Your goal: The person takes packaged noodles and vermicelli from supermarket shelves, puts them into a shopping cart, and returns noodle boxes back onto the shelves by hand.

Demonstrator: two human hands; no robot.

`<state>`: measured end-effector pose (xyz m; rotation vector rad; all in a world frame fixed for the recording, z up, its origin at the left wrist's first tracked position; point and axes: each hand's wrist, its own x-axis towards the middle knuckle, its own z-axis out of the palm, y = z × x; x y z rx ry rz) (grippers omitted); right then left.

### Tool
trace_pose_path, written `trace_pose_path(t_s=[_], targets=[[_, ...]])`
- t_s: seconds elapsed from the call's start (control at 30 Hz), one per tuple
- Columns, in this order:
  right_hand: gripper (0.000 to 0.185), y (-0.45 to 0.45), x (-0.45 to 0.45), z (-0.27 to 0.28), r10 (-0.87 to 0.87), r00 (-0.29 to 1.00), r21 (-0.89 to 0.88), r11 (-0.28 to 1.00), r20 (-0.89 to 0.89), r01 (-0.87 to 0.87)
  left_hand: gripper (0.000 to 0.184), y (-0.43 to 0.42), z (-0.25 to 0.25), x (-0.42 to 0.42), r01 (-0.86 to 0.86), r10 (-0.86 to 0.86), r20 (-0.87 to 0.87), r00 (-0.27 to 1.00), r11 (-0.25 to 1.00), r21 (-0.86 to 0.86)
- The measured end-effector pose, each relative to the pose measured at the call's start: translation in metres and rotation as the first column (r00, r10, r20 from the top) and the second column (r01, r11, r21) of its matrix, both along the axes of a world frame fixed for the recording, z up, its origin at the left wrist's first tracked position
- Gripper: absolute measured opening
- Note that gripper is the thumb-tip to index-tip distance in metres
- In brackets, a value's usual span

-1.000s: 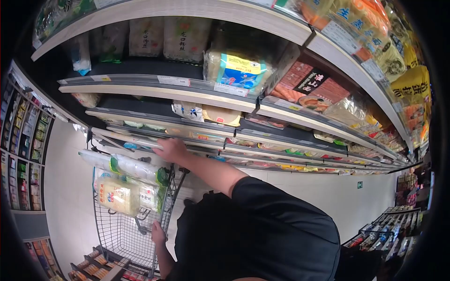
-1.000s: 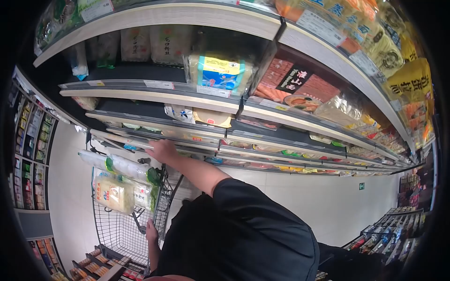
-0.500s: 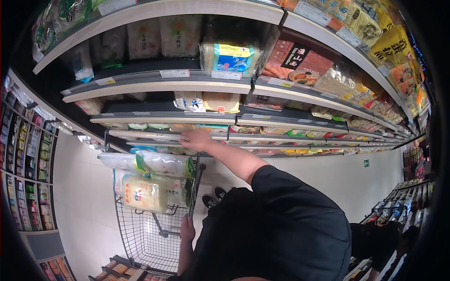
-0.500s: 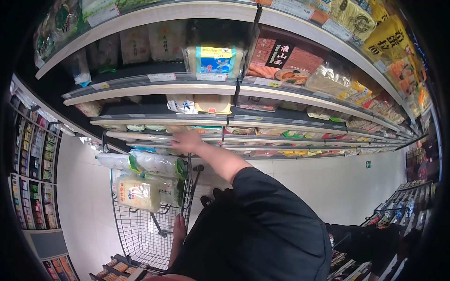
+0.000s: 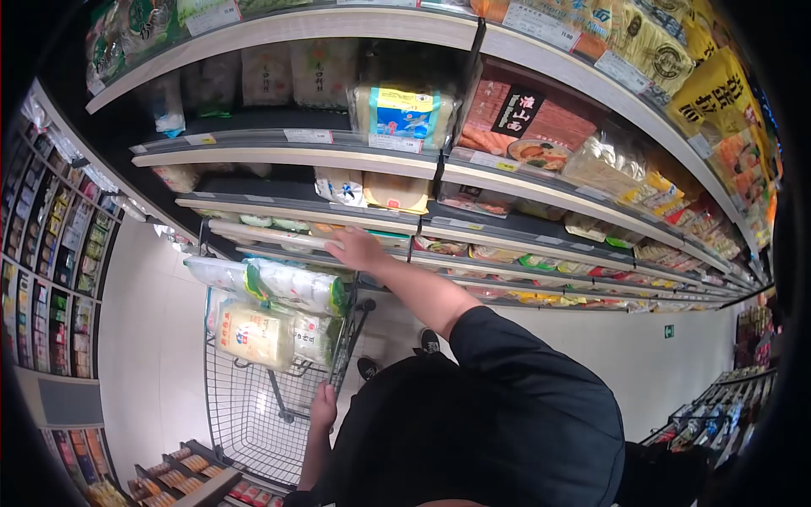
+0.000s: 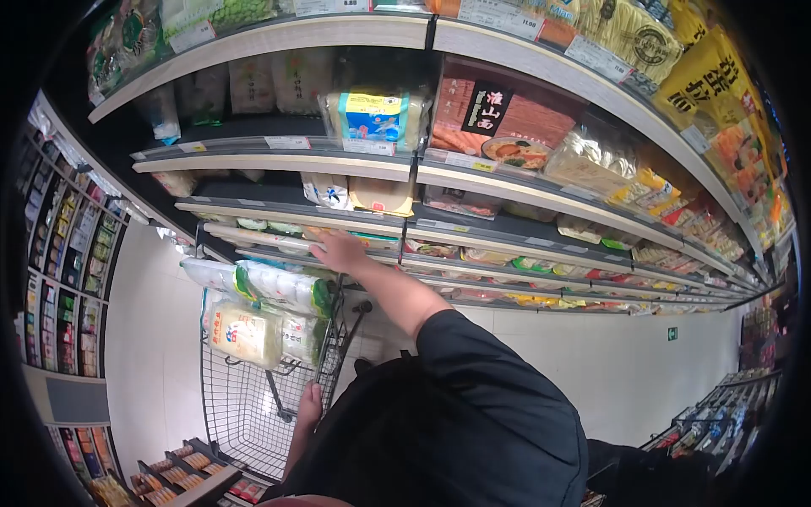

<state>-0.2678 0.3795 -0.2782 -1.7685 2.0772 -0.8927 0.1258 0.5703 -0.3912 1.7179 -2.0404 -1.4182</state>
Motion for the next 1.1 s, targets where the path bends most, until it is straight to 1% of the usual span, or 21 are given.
trace_pose_path(t_s=[0.03,0.07,0.13,0.17,0.2,0.27,0.3,0.33,0.37,0.43,0.5,0.57,0.63,0.7,0.77,0.83,0.9,0.97,1.0,1.03,1.1], targets=[[0.038,0.005,-0.003,-0.001,-0.009,0.999,-0.082,0.997,0.05,0.013,0.052,0.002,0.002,-0.002,-0.005,0.005,0.004,1.0,1.0,-0.022],[0.037,0.015,-0.007,0.002,-0.008,0.998,-0.091,0.996,0.062,0.014,0.056,0.003,-0.011,-0.001,-0.044,0.047,0.057,0.997,0.998,-0.053],[0.035,0.045,-0.02,0.015,-0.015,0.996,-0.115,0.993,0.085,0.024,0.058,0.012,-0.015,-0.003,0.015,0.066,0.363,0.929,0.976,-0.218],[0.033,0.065,-0.028,0.017,0.012,0.991,-0.183,0.983,0.133,0.012,0.06,0.014,-0.014,-0.008,0.066,0.092,0.503,0.86,0.955,-0.288],[0.031,0.087,-0.038,0.015,0.043,0.983,-0.249,0.969,0.18,0.003,0.064,0.014,0.021,-0.021,0.097,0.071,0.577,0.814,0.962,-0.256],[0.028,0.123,-0.059,0.001,0.026,0.99,-0.295,0.955,0.138,0.017,0.06,0.002,0.108,-0.058,0.082,-0.03,0.449,0.893,0.992,-0.096],[0.027,0.145,-0.07,0.011,0.009,0.979,-0.222,0.974,0.204,0.037,0.058,-0.006,0.144,-0.076,0.081,-0.07,0.375,0.925,0.997,-0.014],[0.026,0.164,-0.081,0.032,-0.009,0.964,-0.147,0.988,0.264,0.05,0.052,-0.012,0.172,-0.094,0.105,-0.093,0.221,0.971,0.994,-0.043],[0.025,0.176,-0.093,0.048,-0.018,0.964,-0.207,0.976,0.265,0.075,0.045,-0.02,0.194,-0.112,0.124,-0.12,0.063,0.991,0.989,-0.079],[0.025,0.193,-0.114,0.082,-0.039,0.962,-0.326,0.936,0.269,0.129,0.034,-0.044,0.226,-0.151,0.185,-0.214,-0.135,0.967,0.962,-0.2],[0.027,0.203,-0.132,0.132,-0.155,0.965,-0.49,0.838,0.21,0.242,0.037,-0.068,0.269,-0.201,0.218,-0.309,-0.262,0.914,0.921,-0.324],[0.03,0.215,-0.151,0.189,-0.236,0.969,-0.741,0.638,0.07,0.209,0.036,-0.087,0.32,-0.255,0.252,-0.414,-0.288,0.864,0.849,-0.465],[0.042,0.217,-0.169,0.229,-0.305,0.94,-0.87,0.41,0.152,0.274,0.035,-0.105,0.362,-0.308,0.276,-0.547,-0.247,0.8,0.702,-0.657],[0.057,0.225,-0.189,0.256,-0.299,0.884,-0.809,0.372,0.36,0.455,0.037,-0.128,0.388,-0.361,0.219,-0.648,-0.282,0.708,0.581,-0.784],[0.064,0.231,-0.205,0.279,-0.368,0.829,-0.723,0.415,0.422,0.552,0.043,-0.147,0.414,-0.408,0.182,-0.586,-0.405,0.702,0.697,-0.693],[0.07,0.231,-0.225,0.292,-0.456,0.775,-0.62,0.471,0.438,0.627,0.051,-0.168,0.421,-0.453,0.032,-0.612,-0.382,0.693,0.556,-0.831],[0.073,0.229,-0.243,0.299,-0.561,0.722,-0.491,0.533,0.405,0.69,0.059,-0.179,0.438,-0.479,0.139,-0.591,-0.399,0.701,0.662,-0.736],[0.074,0.224,-0.249,0.304,-0.556,0.745,-0.503,0.555,0.368,0.662,0.063,-0.166,0.472,-0.482,0.277,-0.551,-0.303,0.778,0.734,-0.62],[0.073,0.225,-0.247,0.312,-0.534,0.758,-0.481,0.587,0.375,0.651,0.065,-0.171,0.465,-0.491,0.263,-0.556,-0.395,0.731,0.764,-0.59],[0.073,0.226,-0.245,0.316,-0.511,0.77,-0.461,0.618,0.382,0.638,0.067,-0.173,0.461,-0.495,0.257,-0.552,-0.385,0.74,0.761,-0.596],[0.063,0.226,-0.242,0.31,-0.481,0.776,-0.536,0.562,0.409,0.63,0.071,-0.176,0.453,-0.498,0.254,-0.545,-0.361,0.757,0.753,-0.607]])
